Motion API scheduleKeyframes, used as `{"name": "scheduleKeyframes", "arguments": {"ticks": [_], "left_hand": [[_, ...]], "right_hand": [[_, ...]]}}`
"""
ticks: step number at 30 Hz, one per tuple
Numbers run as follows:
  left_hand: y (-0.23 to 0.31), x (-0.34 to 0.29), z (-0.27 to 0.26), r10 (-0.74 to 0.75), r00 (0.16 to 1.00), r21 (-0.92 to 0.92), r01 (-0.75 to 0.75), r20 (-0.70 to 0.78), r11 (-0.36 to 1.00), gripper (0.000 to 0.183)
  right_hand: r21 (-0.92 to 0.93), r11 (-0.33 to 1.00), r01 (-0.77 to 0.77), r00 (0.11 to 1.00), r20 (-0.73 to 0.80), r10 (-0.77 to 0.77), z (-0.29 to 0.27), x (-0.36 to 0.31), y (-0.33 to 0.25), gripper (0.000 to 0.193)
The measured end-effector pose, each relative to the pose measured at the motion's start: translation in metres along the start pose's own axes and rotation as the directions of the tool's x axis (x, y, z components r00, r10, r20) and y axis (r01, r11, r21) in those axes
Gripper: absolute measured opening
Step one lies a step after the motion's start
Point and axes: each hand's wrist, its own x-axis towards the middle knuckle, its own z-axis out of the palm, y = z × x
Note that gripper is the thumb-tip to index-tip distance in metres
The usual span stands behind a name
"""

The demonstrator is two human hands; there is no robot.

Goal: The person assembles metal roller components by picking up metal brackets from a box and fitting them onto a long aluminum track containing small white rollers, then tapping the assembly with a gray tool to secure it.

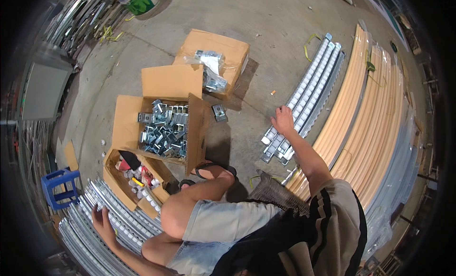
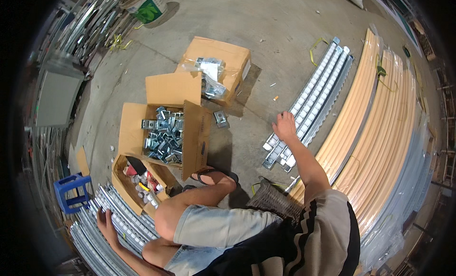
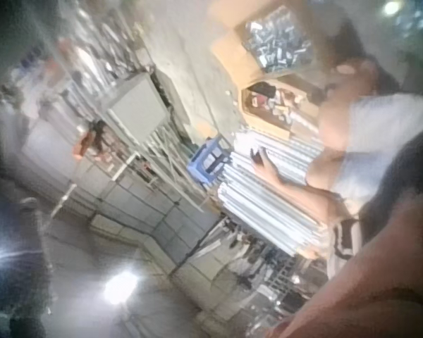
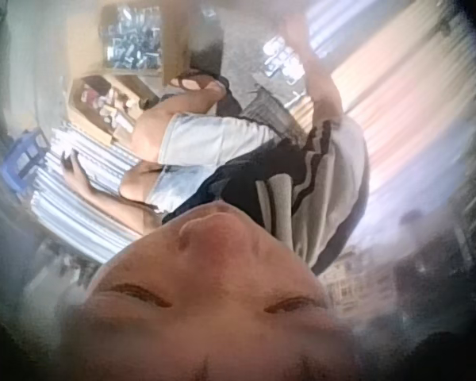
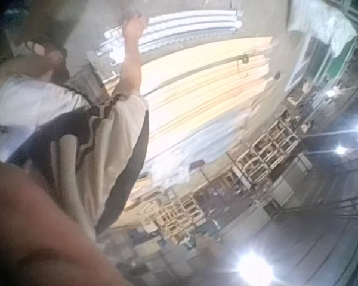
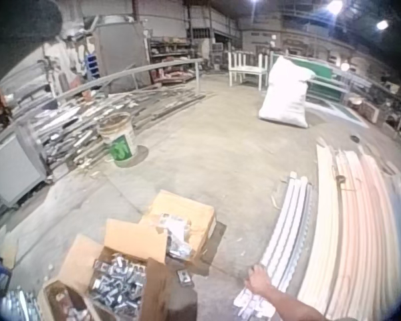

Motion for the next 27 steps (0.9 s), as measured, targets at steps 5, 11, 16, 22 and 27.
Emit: {"name": "scheduleKeyframes", "arguments": {"ticks": [5, 11, 16, 22, 27], "left_hand": [[0.077, -0.007, 0.03, 0.169, 0.986, 0.145, -0.167, -0.001, 0.975, 0.046], [0.153, -0.043, 0.069, 0.331, 0.939, 0.038, -0.336, 0.094, 0.941, 0.045], [0.161, -0.041, 0.09, 0.342, 0.925, -0.108, -0.328, 0.165, 0.939, 0.052], [0.144, -0.027, 0.086, 0.311, 0.929, -0.035, -0.31, 0.199, 0.95, 0.06], [0.124, 0.002, 0.058, 0.216, 0.967, -0.081, -0.207, 0.135, 0.975, 0.064]], "right_hand": [[0.124, 0.981, -0.147, 0.989, 0.004, 0.148, -0.004, -0.012, -0.043, 0.038], [0.342, 0.905, -0.253, 0.962, 0.187, 0.198, 0.005, -0.028, -0.079, 0.042], [0.353, 0.914, -0.198, 0.962, 0.25, 0.112, 0.034, 0.004, -0.139, 0.046], [0.169, 0.934, -0.315, 0.943, 0.166, 0.288, 0.079, 0.051, -0.248, 0.049], [0.264, 0.947, -0.184, 0.982, -0.003, 0.191, 0.196, 0.083, -0.162, 0.036]]}}
